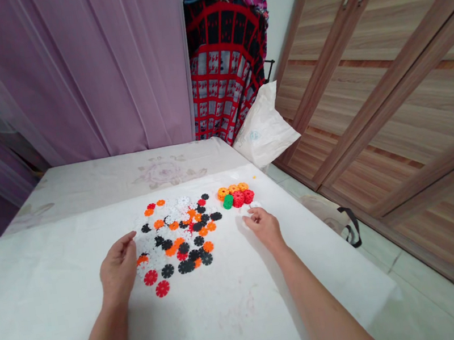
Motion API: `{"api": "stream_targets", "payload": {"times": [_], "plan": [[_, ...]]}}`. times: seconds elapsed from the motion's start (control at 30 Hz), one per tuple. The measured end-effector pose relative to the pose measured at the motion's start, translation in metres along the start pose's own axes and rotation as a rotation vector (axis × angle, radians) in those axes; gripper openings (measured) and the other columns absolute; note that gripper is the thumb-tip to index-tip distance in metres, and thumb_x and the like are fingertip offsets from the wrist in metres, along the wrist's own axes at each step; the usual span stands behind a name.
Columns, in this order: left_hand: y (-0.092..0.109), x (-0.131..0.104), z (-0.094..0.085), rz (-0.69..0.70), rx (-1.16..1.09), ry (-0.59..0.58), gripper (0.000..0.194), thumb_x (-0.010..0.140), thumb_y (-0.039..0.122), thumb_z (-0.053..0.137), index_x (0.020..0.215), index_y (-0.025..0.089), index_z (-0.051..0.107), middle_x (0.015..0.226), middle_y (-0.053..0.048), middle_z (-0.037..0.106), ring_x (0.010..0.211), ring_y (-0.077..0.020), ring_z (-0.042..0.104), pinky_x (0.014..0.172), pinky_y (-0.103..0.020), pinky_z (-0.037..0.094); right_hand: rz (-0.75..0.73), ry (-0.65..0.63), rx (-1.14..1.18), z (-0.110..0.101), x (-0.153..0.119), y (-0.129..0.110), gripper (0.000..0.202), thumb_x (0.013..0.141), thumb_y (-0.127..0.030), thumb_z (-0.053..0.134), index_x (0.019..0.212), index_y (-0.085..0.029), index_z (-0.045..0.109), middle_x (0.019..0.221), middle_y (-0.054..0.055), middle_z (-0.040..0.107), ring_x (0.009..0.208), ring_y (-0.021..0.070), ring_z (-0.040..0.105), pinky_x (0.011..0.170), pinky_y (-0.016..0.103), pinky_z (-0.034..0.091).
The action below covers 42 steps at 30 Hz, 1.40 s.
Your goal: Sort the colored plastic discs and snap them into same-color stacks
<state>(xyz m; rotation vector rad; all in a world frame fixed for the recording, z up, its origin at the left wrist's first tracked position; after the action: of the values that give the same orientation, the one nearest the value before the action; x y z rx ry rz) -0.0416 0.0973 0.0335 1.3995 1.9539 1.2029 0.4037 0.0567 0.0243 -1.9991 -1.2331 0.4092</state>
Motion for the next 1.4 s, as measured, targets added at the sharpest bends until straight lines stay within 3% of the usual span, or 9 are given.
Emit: {"api": "stream_targets", "payload": {"times": [0.13, 0.33, 0.67, 0.8, 0.97, 1.4], "plan": [[-0.001, -0.001, 0.001, -0.011, 0.005, -0.009, 0.047, 0.076, 0.043, 0.050, 0.110, 0.022, 0.075, 0.074, -0.001, 0.070, 0.057, -0.0154, 0.055, 0.058, -0.028, 0.047, 0.022, 0.066, -0.172, -0.018, 0.017, -0.001, 0.029, 0.083, -0.042, 0.062, 0.103, -0.024, 0.071, 0.078, -0.002, 0.073, 0.076, 0.0178, 0.067, 0.072, 0.027, 0.046], [0.001, -0.001, -0.001, -0.007, -0.002, 0.004, 0.047, 0.076, 0.044, 0.051, 0.110, 0.022, 0.075, 0.078, -0.002, 0.071, 0.060, -0.0156, 0.057, 0.059, -0.028, 0.048, 0.027, -0.011, -0.398, -0.011, 0.025, -0.003, 0.027, 0.088, -0.040, 0.061, 0.110, -0.028, 0.072, 0.090, -0.001, 0.077, 0.089, 0.0187, 0.070, 0.074, 0.027, 0.045], [-0.008, 0.003, 0.002, 0.011, -0.007, 0.013, 0.046, 0.077, 0.045, 0.051, 0.109, 0.022, 0.075, 0.078, -0.002, 0.071, 0.062, -0.0164, 0.058, 0.060, -0.028, 0.048, -0.035, 0.025, -0.312, -0.015, 0.015, 0.005, 0.030, 0.088, -0.039, 0.059, 0.114, -0.025, 0.068, 0.088, -0.002, 0.075, 0.077, 0.0157, 0.066, 0.074, 0.026, 0.045], [-0.009, 0.003, 0.002, 0.013, 0.003, 0.014, 0.046, 0.078, 0.046, 0.051, 0.110, 0.023, 0.075, 0.076, -0.001, 0.070, 0.062, -0.0162, 0.058, 0.061, -0.027, 0.048, 0.000, 0.015, -0.376, -0.016, 0.011, 0.011, 0.028, 0.091, -0.035, 0.055, 0.114, -0.025, 0.069, 0.097, 0.000, 0.076, 0.084, 0.0169, 0.067, 0.074, 0.026, 0.043], [-0.004, 0.000, 0.001, -0.017, -0.003, -0.002, 0.048, 0.077, 0.045, 0.051, 0.111, 0.022, 0.075, 0.070, 0.000, 0.066, 0.056, -0.0150, 0.053, 0.058, -0.027, 0.047, -0.015, -0.032, -0.495, -0.012, 0.009, 0.001, 0.025, 0.094, -0.026, 0.051, 0.107, -0.027, 0.072, 0.105, 0.001, 0.076, 0.092, 0.0174, 0.067, 0.072, 0.025, 0.040], [-0.003, -0.001, 0.001, -0.033, 0.005, -0.005, 0.049, 0.077, 0.046, 0.050, 0.111, 0.021, 0.075, 0.061, 0.002, 0.057, 0.056, -0.0160, 0.050, 0.058, -0.029, 0.045, 0.001, -0.068, -0.515, -0.009, 0.009, -0.005, 0.023, 0.097, -0.032, 0.051, 0.099, -0.025, 0.073, 0.098, 0.001, 0.077, 0.084, 0.0166, 0.065, 0.066, 0.026, 0.033]]}}
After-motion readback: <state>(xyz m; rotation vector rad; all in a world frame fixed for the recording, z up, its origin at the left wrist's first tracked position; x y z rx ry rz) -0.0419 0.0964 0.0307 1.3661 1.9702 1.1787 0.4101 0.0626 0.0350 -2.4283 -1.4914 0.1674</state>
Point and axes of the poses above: each hand's wrist, its own x-axis towards the middle knuckle, its own z-axis out of the palm, y = z × x, the point moved 10 cm from there along x, towards the middle knuckle
